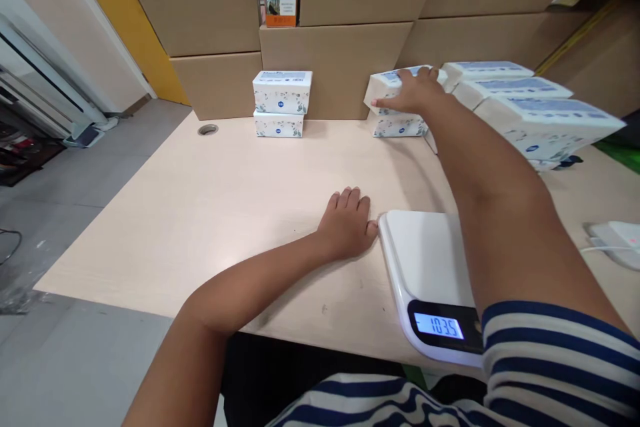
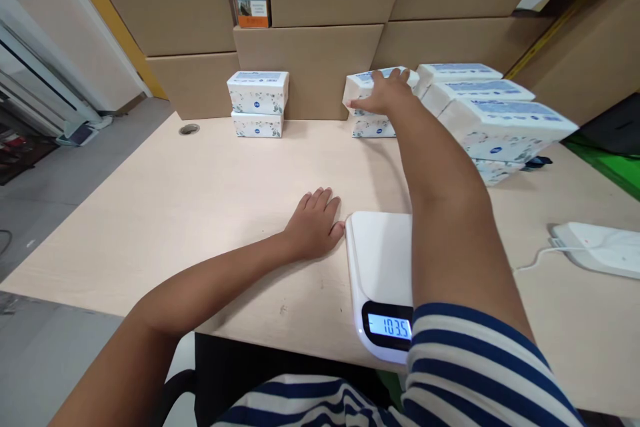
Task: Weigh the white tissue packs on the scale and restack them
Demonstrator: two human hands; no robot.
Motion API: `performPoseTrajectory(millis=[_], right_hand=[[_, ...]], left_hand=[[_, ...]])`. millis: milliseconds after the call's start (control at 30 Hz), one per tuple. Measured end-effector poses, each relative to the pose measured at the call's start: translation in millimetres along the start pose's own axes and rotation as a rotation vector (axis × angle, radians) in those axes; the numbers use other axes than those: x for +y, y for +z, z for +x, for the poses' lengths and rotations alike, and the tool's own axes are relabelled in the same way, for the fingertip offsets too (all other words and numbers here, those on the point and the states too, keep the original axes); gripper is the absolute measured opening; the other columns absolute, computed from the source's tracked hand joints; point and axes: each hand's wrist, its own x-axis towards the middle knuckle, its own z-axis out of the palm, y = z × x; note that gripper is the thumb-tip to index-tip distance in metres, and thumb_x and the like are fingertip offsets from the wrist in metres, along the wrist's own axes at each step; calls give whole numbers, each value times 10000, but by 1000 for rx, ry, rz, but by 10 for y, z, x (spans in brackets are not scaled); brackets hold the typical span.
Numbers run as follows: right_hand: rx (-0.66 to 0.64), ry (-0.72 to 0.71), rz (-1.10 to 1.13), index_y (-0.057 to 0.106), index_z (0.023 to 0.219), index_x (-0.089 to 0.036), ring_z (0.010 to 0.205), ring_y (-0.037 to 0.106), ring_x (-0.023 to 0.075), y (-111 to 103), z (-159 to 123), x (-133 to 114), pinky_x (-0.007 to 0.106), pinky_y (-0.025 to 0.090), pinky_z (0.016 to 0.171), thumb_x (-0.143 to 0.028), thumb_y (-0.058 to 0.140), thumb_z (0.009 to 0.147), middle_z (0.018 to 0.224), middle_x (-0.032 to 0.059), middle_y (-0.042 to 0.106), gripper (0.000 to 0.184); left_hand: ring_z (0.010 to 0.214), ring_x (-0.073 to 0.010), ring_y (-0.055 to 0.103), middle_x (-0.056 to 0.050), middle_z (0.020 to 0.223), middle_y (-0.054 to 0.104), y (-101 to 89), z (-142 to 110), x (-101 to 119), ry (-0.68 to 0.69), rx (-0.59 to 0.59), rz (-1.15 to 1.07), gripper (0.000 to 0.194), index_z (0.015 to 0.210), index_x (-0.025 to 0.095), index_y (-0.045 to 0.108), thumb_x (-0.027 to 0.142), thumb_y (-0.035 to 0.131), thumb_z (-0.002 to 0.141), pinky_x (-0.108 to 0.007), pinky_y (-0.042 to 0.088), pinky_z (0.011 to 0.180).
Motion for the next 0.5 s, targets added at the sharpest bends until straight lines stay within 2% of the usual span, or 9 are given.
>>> performPoseTrajectory(millis=[100, 167, 267, 367, 433, 500], right_hand=[[-51, 8, -58, 270, 1772, -47, 1678, 110, 632, -48, 47, -115, 741, 242, 1231, -755, 894, 784, 1761, 486, 179, 1367], [-85, 14, -178, 298, 1772, -81, 1668, 159, 636, -105, 83, -153, 771, 230, 1212, -709, 972, 710, 1762, 472, 213, 1406], [-61, -23, -327, 387, 1738, -95, 1687, 188, 581, -140, 90, -162, 785, 152, 1233, -579, 1003, 743, 1767, 441, 257, 1266], [-9, -129, -315, 427, 1687, -22, 1724, 119, 528, -71, 46, -132, 762, 58, 1293, -461, 1011, 774, 1781, 436, 236, 1170], [16, -216, -242, 432, 1666, -10, 1739, 109, 498, 7, 13, -93, 740, -2, 1331, -502, 967, 827, 1805, 405, 223, 1109], [33, -279, -140, 442, 1652, -71, 1734, 146, 487, 81, -17, -42, 742, -25, 1347, -604, 886, 886, 1832, 343, 232, 1033]], left_hand=[[1766, -345, 216, -220, 1866, 256, 1, 3, 1, 3, -9, 2, 676, 1717, 38, 371, 400, 344, 1147, -532, 189, 1452], [1766, -345, 214, -220, 1867, 252, 6, 7, -4, 8, -7, 0, 674, 1717, 39, 375, 402, 344, 1149, -535, 191, 1451], [1763, -352, 223, -228, 1862, 260, 17, 11, -11, 14, 7, -3, 672, 1711, 33, 385, 400, 342, 1149, -543, 199, 1449], [1761, -354, 230, -229, 1859, 270, 23, 6, -12, 15, 14, -5, 671, 1705, 30, 397, 402, 347, 1148, -533, 199, 1450], [1759, -348, 239, -220, 1858, 280, 21, -1, -9, 15, 15, -9, 667, 1702, 43, 403, 407, 351, 1145, -531, 213, 1446], [1758, -342, 247, -212, 1857, 289, 15, -6, -5, 15, 16, -13, 665, 1701, 53, 403, 410, 351, 1142, -530, 223, 1443]])
